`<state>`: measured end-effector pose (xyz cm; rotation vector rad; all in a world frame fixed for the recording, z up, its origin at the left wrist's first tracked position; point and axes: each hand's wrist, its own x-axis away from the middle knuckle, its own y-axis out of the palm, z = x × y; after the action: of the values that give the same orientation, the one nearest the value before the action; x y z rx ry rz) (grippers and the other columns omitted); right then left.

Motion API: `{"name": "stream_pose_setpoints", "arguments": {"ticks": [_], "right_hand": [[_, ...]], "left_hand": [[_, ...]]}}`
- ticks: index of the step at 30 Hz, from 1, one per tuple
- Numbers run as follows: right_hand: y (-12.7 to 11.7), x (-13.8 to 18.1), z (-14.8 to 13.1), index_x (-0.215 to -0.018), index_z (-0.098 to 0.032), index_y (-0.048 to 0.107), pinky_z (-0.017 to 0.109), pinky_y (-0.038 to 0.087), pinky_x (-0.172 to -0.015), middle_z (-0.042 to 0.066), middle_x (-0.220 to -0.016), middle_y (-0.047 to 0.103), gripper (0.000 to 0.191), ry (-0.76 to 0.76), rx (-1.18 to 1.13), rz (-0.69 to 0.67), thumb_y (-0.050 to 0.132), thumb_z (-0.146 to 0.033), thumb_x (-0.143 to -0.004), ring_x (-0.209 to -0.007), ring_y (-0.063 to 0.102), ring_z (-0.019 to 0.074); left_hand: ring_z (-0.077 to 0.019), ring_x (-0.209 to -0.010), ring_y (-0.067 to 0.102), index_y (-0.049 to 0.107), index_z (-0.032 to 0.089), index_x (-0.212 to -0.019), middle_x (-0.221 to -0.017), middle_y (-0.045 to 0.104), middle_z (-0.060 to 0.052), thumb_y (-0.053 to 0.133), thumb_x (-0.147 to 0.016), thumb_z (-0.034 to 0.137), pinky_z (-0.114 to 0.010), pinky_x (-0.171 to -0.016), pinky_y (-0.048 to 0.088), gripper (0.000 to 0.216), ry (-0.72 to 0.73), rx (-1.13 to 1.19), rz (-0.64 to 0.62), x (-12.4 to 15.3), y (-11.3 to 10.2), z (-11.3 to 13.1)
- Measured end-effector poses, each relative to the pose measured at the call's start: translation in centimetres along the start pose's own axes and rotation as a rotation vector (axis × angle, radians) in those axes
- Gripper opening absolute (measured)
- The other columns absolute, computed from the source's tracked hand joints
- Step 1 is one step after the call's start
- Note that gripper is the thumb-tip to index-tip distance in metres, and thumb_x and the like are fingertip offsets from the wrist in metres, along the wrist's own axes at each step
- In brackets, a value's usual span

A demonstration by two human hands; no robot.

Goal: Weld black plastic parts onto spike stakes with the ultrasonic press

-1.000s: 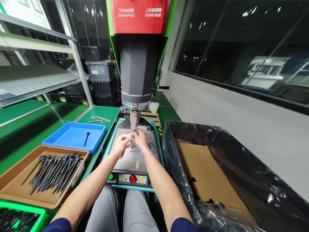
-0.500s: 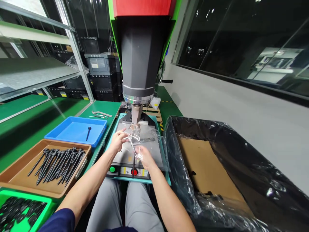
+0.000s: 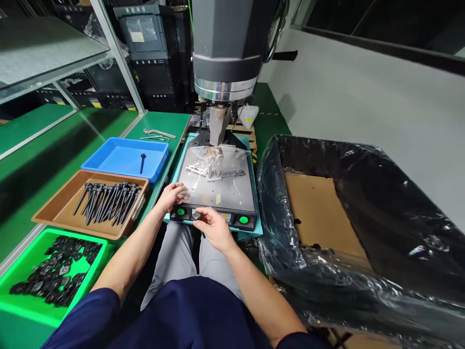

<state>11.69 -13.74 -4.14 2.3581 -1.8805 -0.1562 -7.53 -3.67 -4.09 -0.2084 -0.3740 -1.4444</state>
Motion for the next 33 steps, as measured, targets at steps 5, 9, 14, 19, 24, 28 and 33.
{"name": "stream_pose_setpoints", "arguments": {"ticks": [5,9,14,19,24,28,33], "right_hand": [[0.2,-0.1,0.4,-0.111,-0.02,0.066,0.037,0.052,-0.082,0.006,-0.097,0.065,0.042,-0.11,0.084,0.012,0.077,-0.039,-0.075,-0.086,0.063,0.0195],[0.1,-0.2,0.7,-0.111,-0.021,0.066,0.036,0.053,-0.082,0.007,-0.1,0.064,0.04,-0.156,0.145,0.029,0.075,-0.038,-0.077,-0.086,0.063,0.0187],[0.2,-0.1,0.6,-0.11,-0.023,0.066,0.034,0.054,-0.079,0.006,-0.104,0.063,0.034,-0.25,0.223,0.046,0.074,-0.034,-0.079,-0.084,0.063,0.0174],[1.5,0.0,0.4,-0.112,-0.025,0.064,0.033,0.055,-0.08,0.005,-0.099,0.064,0.033,-0.374,0.34,0.064,0.072,-0.03,-0.08,-0.087,0.063,0.0186],[2.8,0.0,0.7,-0.119,-0.025,0.061,0.035,0.054,-0.085,0.006,-0.102,0.067,0.039,-0.384,0.444,0.075,0.071,-0.031,-0.081,-0.093,0.065,0.0201],[3.2,0.2,1.0,-0.119,-0.022,0.062,0.038,0.054,-0.086,0.008,-0.105,0.07,0.036,-0.129,0.389,-0.153,0.062,-0.041,-0.088,-0.092,0.067,0.0217],[4.1,1.1,1.3,-0.109,-0.015,0.064,0.033,0.053,-0.065,0.008,-0.082,0.072,0.04,0.177,0.073,-0.368,0.055,-0.049,-0.091,-0.065,0.066,0.017]], "left_hand": [[-0.0098,-0.043,0.059,0.061,0.015,-0.095,-0.09,0.073,-0.012,0.071,-0.074,0.047,-0.018,-0.036,0.029,0.04,0.024,-0.158,-0.269,1.4,-2.0,-1.6],[-0.009,-0.043,0.055,0.06,0.015,-0.081,-0.079,0.072,-0.009,0.069,-0.074,0.052,-0.018,-0.037,0.029,0.039,0.022,-0.229,-0.188,2.1,-2.8,-2.7],[-0.0117,-0.06,0.059,0.065,0.015,-0.092,-0.074,0.066,-0.003,0.074,-0.072,0.044,-0.02,-0.049,0.04,0.037,0.248,-0.144,-0.114,6.1,-2.3,-2.4],[-0.014,-0.076,0.06,0.068,0.016,-0.095,-0.09,0.066,-0.006,0.081,-0.066,0.034,-0.024,-0.063,0.047,0.036,0.434,-0.121,-0.256,11.2,-0.5,-1.4],[-0.011,-0.069,0.056,0.071,0.016,-0.09,-0.083,0.065,-0.004,0.083,-0.065,0.03,-0.024,-0.063,0.046,0.031,0.403,-0.013,-0.19,12.2,-0.8,-1.6],[-0.0088,-0.063,0.057,0.072,0.015,-0.091,-0.073,0.066,-0.002,0.084,-0.064,0.03,-0.022,-0.062,0.046,0.033,0.258,0.265,-0.117,11.4,-2.9,-1.9],[-0.0083,-0.062,0.061,0.072,0.013,-0.096,-0.074,0.07,-0.004,0.084,-0.066,0.032,-0.02,-0.061,0.048,0.037,0.156,0.456,-0.063,10.8,-4.7,-2.2]]}}
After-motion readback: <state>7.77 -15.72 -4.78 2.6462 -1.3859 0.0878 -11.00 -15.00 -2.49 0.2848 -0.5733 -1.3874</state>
